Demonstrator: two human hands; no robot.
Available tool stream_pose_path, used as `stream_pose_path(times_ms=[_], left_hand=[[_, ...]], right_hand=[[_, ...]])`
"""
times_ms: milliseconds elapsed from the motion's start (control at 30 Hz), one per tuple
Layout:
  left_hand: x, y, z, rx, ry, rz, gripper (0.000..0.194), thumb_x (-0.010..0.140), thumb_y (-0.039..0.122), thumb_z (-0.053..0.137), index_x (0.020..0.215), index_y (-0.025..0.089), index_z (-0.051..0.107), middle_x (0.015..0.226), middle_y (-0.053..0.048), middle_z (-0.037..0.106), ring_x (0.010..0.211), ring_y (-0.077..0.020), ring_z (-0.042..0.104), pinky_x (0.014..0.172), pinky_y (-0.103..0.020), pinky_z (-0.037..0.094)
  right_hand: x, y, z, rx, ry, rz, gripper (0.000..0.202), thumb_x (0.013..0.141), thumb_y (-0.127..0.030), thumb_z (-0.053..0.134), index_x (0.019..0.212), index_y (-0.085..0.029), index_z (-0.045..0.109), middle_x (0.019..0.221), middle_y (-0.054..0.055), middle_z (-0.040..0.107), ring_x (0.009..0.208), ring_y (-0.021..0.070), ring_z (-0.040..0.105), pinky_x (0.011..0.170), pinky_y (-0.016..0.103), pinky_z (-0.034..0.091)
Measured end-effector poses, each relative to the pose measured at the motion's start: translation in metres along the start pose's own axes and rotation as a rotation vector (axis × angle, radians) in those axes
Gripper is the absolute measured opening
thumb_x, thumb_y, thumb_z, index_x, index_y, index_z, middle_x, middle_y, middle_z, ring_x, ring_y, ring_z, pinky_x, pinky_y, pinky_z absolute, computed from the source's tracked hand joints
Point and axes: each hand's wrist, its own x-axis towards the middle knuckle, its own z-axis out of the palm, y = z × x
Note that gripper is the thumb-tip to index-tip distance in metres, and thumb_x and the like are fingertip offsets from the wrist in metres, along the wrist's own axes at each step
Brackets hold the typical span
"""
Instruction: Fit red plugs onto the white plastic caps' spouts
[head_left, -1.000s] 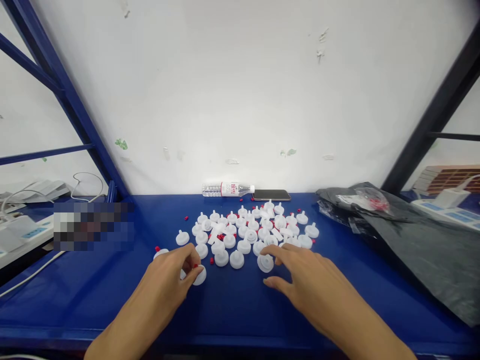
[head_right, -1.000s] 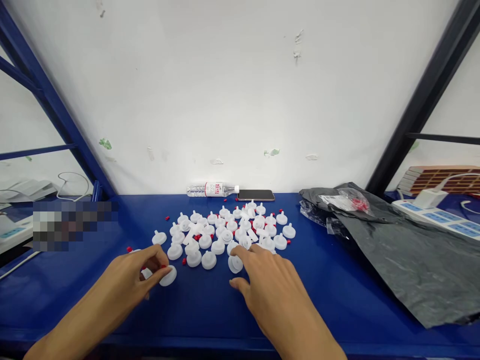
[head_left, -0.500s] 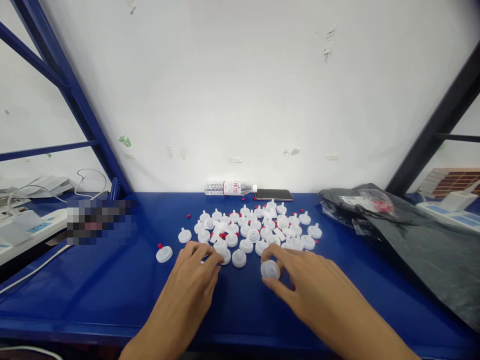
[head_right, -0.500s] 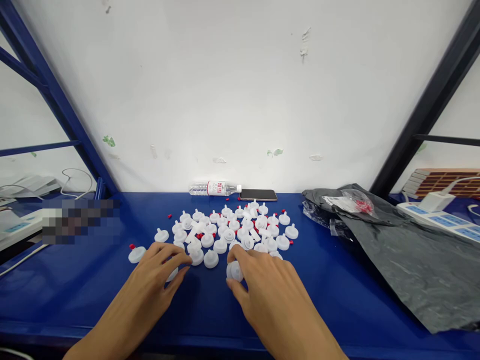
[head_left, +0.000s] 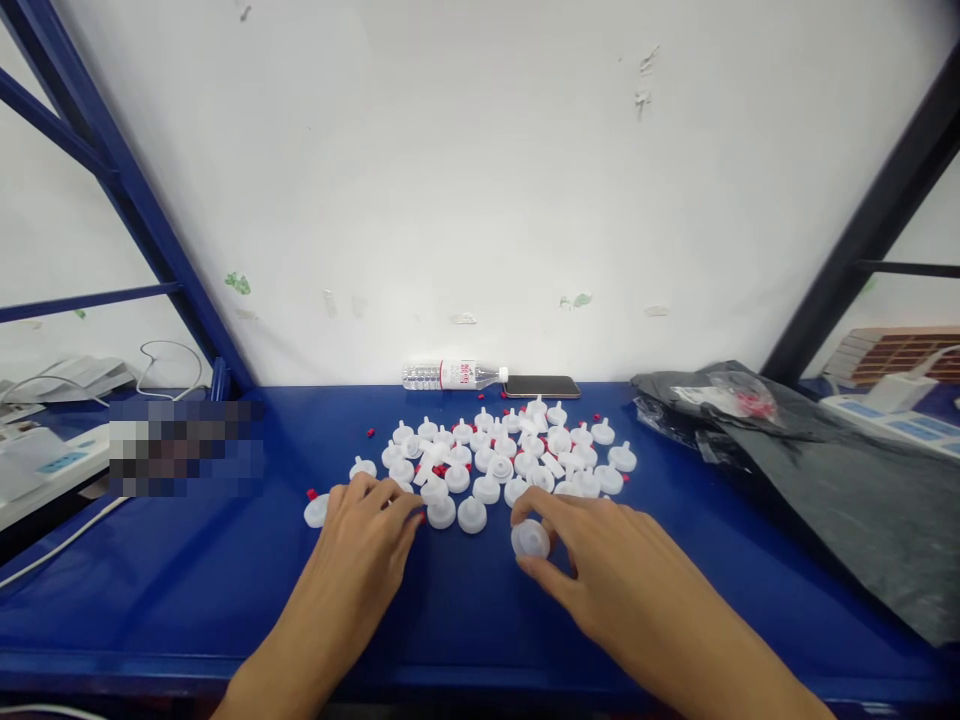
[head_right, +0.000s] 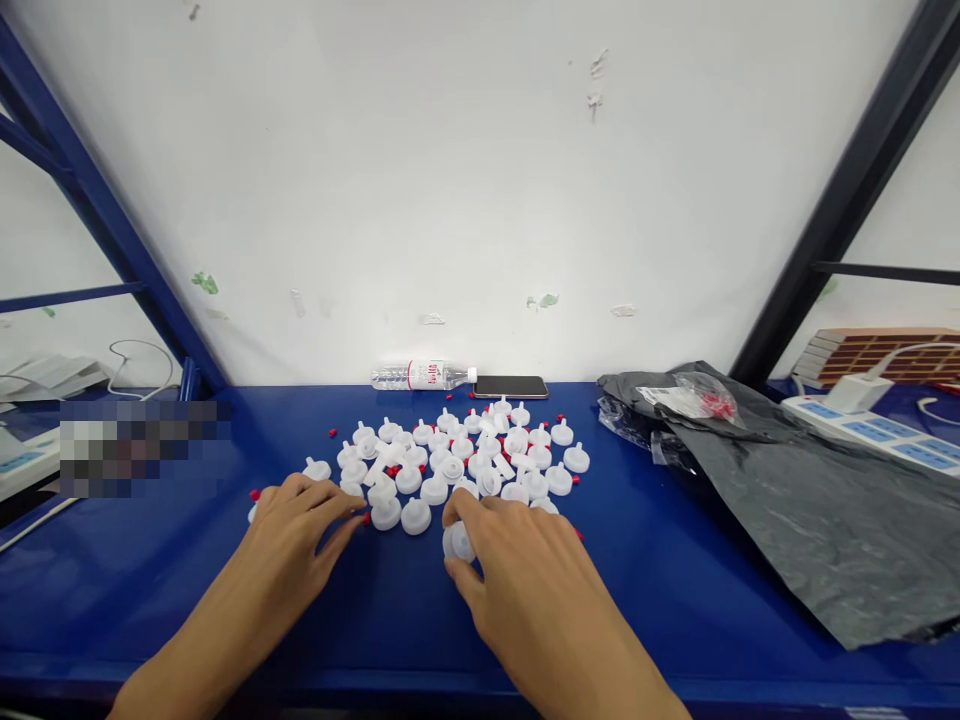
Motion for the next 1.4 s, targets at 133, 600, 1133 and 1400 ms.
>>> stream_pose_path(times_ms=[133,600,1133,1400], left_hand=[[0.001,0.01,0.005,-0.035,-0.084,0.006,0.028,0.102,0.015,0.052,0.102,0.019,0.079,0.098,-0.01,0.074,0.096,-0.0296,0.061,0.084,-0.041,0.046],[-0.012,0.019,-0.022,-0.522,0.099,-0.083,0.021,0.1,0.039,0.061,0.102,0.027,0.079,0.092,0.002,0.081,0.071,-0.0167,0.073,0.071,-0.027,0.056],[-0.009,0.027,-0.052,-1.502,0.033,-0.19,0.004,0.077,0.027,0.086,0.078,0.024,0.083,0.075,-0.001,0.08,0.05,-0.0065,0.059,0.045,-0.012,0.05],[-0.013,0.034,-0.049,-1.498,0.122,-0.234,0.006,0.076,0.029,0.086,0.075,0.023,0.083,0.069,-0.001,0.078,0.041,-0.0048,0.054,0.039,-0.011,0.046]], right_hand=[[-0.001,-0.001,0.001,0.025,-0.018,-0.011,0.016,0.104,-0.028,0.051,0.108,-0.033,0.066,0.099,-0.003,0.078,0.093,0.028,0.074,0.071,0.036,0.039],[0.005,-0.009,-0.008,0.218,0.003,-0.197,0.032,0.099,-0.003,0.052,0.104,-0.032,0.066,0.104,-0.008,0.072,0.084,0.0152,0.069,0.075,0.03,0.043],[-0.002,-0.019,-0.008,0.472,0.16,-0.421,0.033,0.092,-0.004,0.061,0.104,-0.035,0.066,0.101,-0.013,0.075,0.074,0.0064,0.066,0.061,0.019,0.042],[-0.002,-0.022,-0.005,0.446,0.169,-0.478,0.031,0.092,-0.003,0.062,0.102,-0.033,0.065,0.107,-0.012,0.076,0.08,0.0066,0.071,0.065,0.017,0.046]])
